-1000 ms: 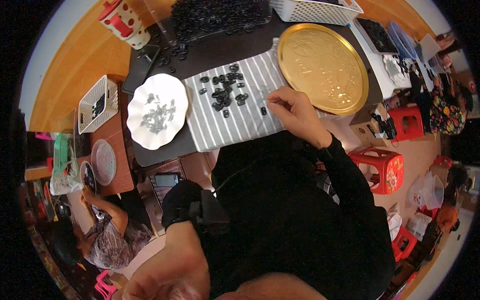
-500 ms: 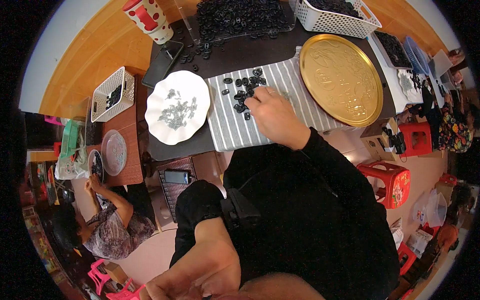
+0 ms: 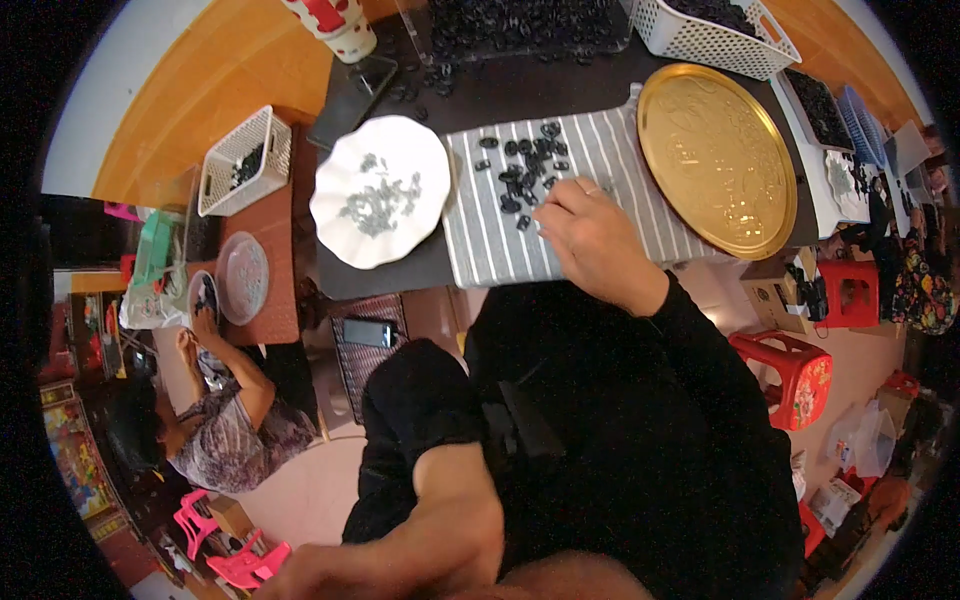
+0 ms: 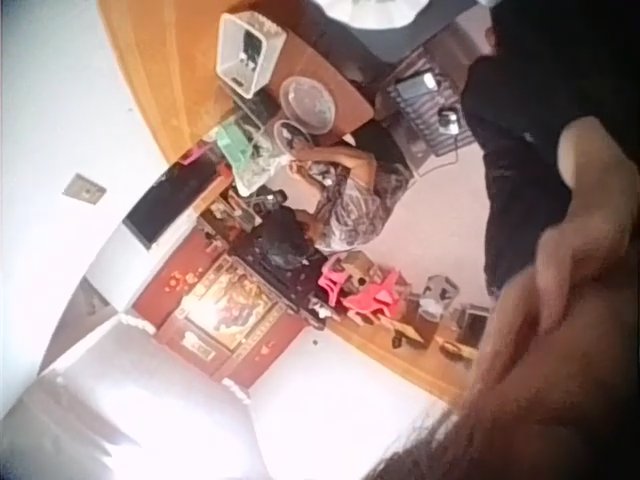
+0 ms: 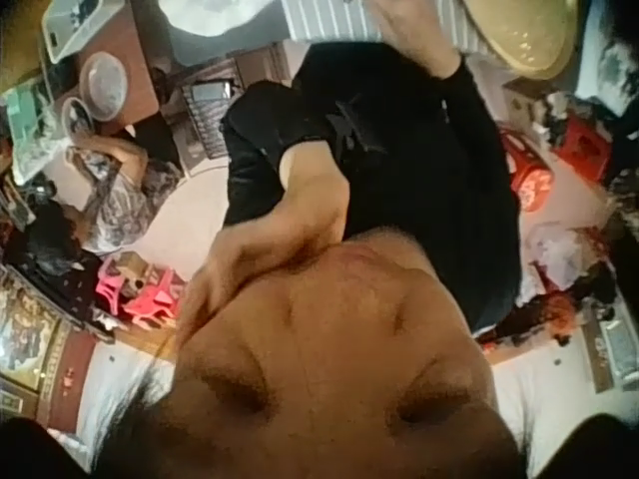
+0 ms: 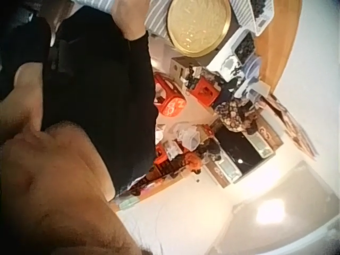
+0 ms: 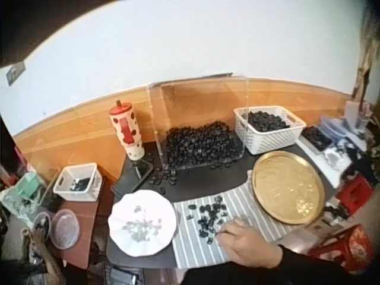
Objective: Sorting small black rubber or plastic parts into a tray on a table.
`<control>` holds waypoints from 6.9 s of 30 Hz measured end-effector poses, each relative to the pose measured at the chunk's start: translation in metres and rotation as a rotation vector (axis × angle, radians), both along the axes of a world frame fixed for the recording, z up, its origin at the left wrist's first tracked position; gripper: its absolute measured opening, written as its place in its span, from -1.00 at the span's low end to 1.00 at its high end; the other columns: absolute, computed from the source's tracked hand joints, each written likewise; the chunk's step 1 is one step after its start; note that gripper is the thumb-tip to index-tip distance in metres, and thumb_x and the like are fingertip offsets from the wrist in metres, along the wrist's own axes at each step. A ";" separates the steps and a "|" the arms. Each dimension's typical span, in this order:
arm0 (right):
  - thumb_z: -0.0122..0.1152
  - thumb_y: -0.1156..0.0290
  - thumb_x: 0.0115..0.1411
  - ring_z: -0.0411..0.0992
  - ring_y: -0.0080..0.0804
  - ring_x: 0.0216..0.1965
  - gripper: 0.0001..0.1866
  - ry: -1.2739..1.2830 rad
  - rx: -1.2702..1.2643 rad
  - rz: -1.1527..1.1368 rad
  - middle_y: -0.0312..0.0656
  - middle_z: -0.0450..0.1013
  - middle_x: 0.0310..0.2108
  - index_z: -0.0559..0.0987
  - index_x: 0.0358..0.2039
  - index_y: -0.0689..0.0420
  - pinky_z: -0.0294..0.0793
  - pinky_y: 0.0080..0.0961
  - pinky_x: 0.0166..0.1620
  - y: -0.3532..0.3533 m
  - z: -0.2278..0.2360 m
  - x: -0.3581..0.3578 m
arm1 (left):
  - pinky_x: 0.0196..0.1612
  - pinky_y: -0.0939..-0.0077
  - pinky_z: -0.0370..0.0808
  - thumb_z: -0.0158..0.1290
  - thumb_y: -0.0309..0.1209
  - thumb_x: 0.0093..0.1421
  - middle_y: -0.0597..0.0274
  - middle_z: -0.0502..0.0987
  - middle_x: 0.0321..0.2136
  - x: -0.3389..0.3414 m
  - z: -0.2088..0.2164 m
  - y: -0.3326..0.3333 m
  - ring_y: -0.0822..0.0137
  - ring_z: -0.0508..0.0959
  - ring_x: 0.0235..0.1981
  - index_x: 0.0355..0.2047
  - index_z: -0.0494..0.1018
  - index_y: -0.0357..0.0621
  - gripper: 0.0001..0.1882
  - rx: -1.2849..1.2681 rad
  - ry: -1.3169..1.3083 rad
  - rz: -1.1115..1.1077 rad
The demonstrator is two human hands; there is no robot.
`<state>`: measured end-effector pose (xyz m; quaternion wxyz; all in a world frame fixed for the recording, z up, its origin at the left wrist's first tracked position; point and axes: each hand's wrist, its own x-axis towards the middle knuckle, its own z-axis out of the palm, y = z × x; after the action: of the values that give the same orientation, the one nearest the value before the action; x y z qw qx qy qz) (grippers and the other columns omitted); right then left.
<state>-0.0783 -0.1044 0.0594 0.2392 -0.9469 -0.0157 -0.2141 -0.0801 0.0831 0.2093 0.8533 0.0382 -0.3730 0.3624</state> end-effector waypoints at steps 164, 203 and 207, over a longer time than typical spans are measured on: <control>0.17 0.60 -0.03 0.39 -0.12 -0.28 -0.92 -0.047 -0.081 -0.503 -0.08 0.32 -0.37 0.48 -0.46 0.22 0.43 -0.28 -0.27 -0.040 -0.035 -0.062 | -0.01 0.08 0.18 0.19 -0.53 -0.01 0.04 0.40 -0.12 0.065 -0.171 -0.090 -0.03 0.30 -0.01 -0.29 0.57 -0.25 -0.77 1.986 -0.030 0.567; 0.08 0.59 0.24 0.35 -0.37 -0.49 -0.97 -0.245 0.766 -0.199 -0.16 0.32 -0.49 0.44 -0.36 0.26 0.33 -0.51 -0.40 -0.021 -0.047 -0.028 | -0.41 0.69 0.45 0.05 -0.69 0.20 0.24 0.49 -0.35 0.067 -0.204 -0.095 0.53 0.52 -0.43 -0.22 0.52 -0.34 -0.85 1.440 0.492 -0.641; 0.08 0.59 0.24 0.36 -0.35 -0.50 -0.96 -0.264 0.695 -0.183 -0.15 0.32 -0.50 0.44 -0.37 0.26 0.33 -0.50 -0.41 -0.020 -0.042 -0.027 | -0.41 0.69 0.46 0.05 -0.69 0.20 0.24 0.49 -0.36 0.068 -0.204 -0.094 0.53 0.51 -0.44 -0.22 0.52 -0.35 -0.85 1.429 0.496 -0.643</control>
<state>-0.1054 -0.1240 0.0169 0.5218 -0.7711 0.1118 -0.3473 -0.0119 -0.0110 0.0048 0.7430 0.5425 -0.3070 -0.2438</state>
